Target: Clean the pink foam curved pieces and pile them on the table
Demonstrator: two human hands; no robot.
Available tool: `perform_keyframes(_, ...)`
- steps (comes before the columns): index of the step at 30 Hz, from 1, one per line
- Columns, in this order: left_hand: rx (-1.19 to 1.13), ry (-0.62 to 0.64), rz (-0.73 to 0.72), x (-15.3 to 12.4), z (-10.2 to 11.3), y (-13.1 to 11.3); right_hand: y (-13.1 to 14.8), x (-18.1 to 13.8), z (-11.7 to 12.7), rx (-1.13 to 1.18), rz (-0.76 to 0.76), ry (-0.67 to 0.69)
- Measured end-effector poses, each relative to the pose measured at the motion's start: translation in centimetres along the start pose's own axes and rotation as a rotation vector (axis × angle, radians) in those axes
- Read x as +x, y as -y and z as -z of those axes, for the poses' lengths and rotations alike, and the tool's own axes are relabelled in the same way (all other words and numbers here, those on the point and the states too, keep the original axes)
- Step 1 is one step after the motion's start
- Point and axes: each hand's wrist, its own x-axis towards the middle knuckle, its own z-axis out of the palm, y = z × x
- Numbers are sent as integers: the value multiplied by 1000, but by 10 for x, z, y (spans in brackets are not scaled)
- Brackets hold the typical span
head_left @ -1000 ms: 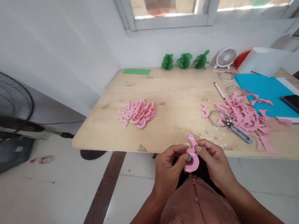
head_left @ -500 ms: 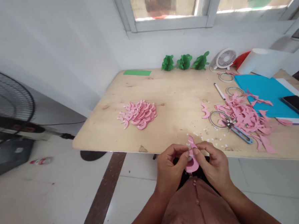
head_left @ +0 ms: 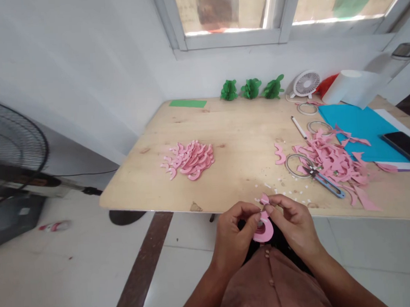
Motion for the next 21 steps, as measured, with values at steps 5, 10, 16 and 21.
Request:
perform_keyframes(5,-41,-3,53,1,-1,-2,0,-2,-2,5,-33,-4)
perform_keyframes(10,-6,-3,39,1,-1,-3,5,-1,0,8,-33,24)
perform_keyframes(16,2,-1,41,0,0,-1,0,1,-1,-41,-13,-39)
perform_keyframes(21,-55,-38,88,3,-1,-3,2,1,-1,-32,-17,15)
